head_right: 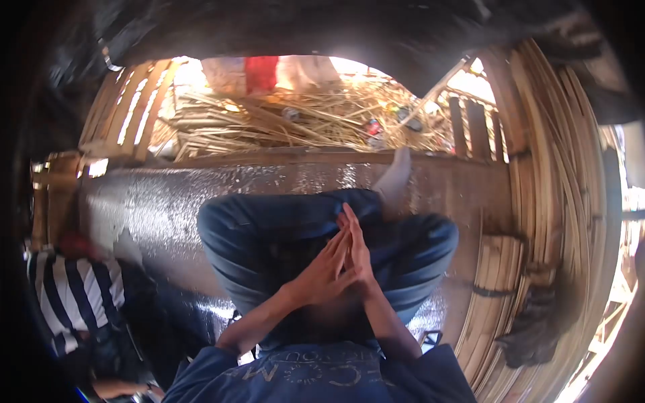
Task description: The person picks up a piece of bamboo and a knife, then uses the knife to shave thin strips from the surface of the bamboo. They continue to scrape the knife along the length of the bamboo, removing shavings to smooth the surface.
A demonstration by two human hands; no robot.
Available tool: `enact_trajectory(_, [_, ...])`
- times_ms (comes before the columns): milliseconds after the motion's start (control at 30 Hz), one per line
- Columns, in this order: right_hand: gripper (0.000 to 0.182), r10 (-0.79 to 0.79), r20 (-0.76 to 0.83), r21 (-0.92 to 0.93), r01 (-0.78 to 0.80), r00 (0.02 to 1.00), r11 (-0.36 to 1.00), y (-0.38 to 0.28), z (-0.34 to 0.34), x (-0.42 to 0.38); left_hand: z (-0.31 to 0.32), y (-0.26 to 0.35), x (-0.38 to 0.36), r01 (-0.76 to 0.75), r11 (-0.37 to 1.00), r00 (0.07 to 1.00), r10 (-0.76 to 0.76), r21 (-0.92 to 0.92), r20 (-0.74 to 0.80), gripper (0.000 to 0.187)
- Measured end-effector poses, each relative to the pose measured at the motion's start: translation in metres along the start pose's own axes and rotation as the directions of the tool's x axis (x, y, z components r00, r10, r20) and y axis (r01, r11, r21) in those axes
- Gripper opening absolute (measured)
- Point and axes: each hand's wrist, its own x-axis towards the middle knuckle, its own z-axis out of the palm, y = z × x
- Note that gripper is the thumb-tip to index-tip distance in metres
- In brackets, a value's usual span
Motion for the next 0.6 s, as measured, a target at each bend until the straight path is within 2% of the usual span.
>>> enact_trajectory(33, [0.065,0.06,-0.033,0.115,-0.056,0.998,0.992,-0.002,0.005,-0.001,0.008,0.01,0.001,-0.053,0.996,0.997,0.056,0.069,-0.051,0.081])
enact_trajectory(67, [0.065,0.054,-0.056,0.128,-0.047,0.997,0.991,-0.004,0.005,0.001,0.015,0.016,0.002,-0.098,0.985,0.988,0.113,0.141,-0.105,0.085])
enact_trajectory(133, [0.068,0.039,-0.009,0.33,-0.034,0.999,0.943,-0.007,0.002,0.002,0.02,0.017,0.004,-0.122,0.98,0.989,0.134,0.158,-0.067,0.088])
enact_trajectory(200, [0.064,0.066,-0.03,0.4,-0.049,0.997,0.915,-0.004,-0.014,0.009,0.006,0.019,0.015,-0.131,0.905,0.99,0.141,0.404,0.006,0.086])
enact_trajectory(233, [0.061,0.066,0.014,0.311,-0.067,0.998,0.948,0.005,-0.03,0.019,-0.004,0.01,0.018,-0.164,0.855,0.986,0.147,0.491,0.075,0.075])
enact_trajectory(267, [0.059,0.078,0.058,0.216,-0.089,0.995,0.972,0.009,-0.042,0.024,-0.021,0.004,0.021,-0.171,0.857,0.984,0.12,0.487,0.134,0.068])
enact_trajectory(300, [0.047,0.09,-0.048,0.218,-0.077,0.995,0.973,-0.011,-0.035,0.015,-0.044,-0.003,0.026,-0.173,0.858,0.978,0.09,0.484,0.189,0.062])
enact_trajectory(333, [0.047,0.094,-0.062,0.219,-0.078,0.994,0.973,-0.025,-0.038,0.016,-0.078,-0.006,0.036,-0.104,0.903,0.974,0.007,0.416,0.228,0.058])
enact_trajectory(367, [0.042,0.042,-0.058,0.009,-0.042,0.997,0.999,-0.038,-0.045,0.022,-0.115,-0.007,0.042,-0.025,0.937,0.96,-0.074,0.348,0.27,0.054])
enact_trajectory(400, [0.036,-0.003,-0.038,-0.206,-0.005,0.999,0.979,-0.052,-0.053,0.033,-0.148,-0.016,0.041,0.061,0.876,0.971,-0.163,0.479,0.175,0.052])
enact_trajectory(433, [0.033,-0.049,-0.009,-0.331,0.043,0.999,0.943,-0.069,-0.06,0.047,-0.179,-0.015,0.043,0.271,0.884,0.953,-0.303,0.38,0.026,0.051])
enact_trajectory(467, [0.029,-0.085,0.021,-0.451,0.085,0.996,0.888,-0.085,-0.07,0.065,-0.209,-0.042,0.04,0.243,0.838,0.97,-0.21,0.488,-0.124,0.043])
enact_trajectory(533, [0.028,-0.193,0.17,-0.576,0.256,0.966,0.776,-0.112,-0.087,0.114,-0.262,-0.095,0.026,0.432,0.815,0.892,-0.321,0.387,-0.319,0.049])
enact_trajectory(567, [0.028,-0.183,0.144,-0.585,0.233,0.973,0.777,-0.117,-0.093,0.14,-0.28,-0.13,0.017,0.462,0.789,0.877,-0.338,0.406,-0.341,0.051])
enact_trajectory(600, [0.027,-0.174,0.051,-0.605,0.17,0.983,0.778,-0.12,-0.098,0.167,-0.29,-0.172,0.004,0.489,0.763,0.863,-0.35,0.423,-0.365,0.053])
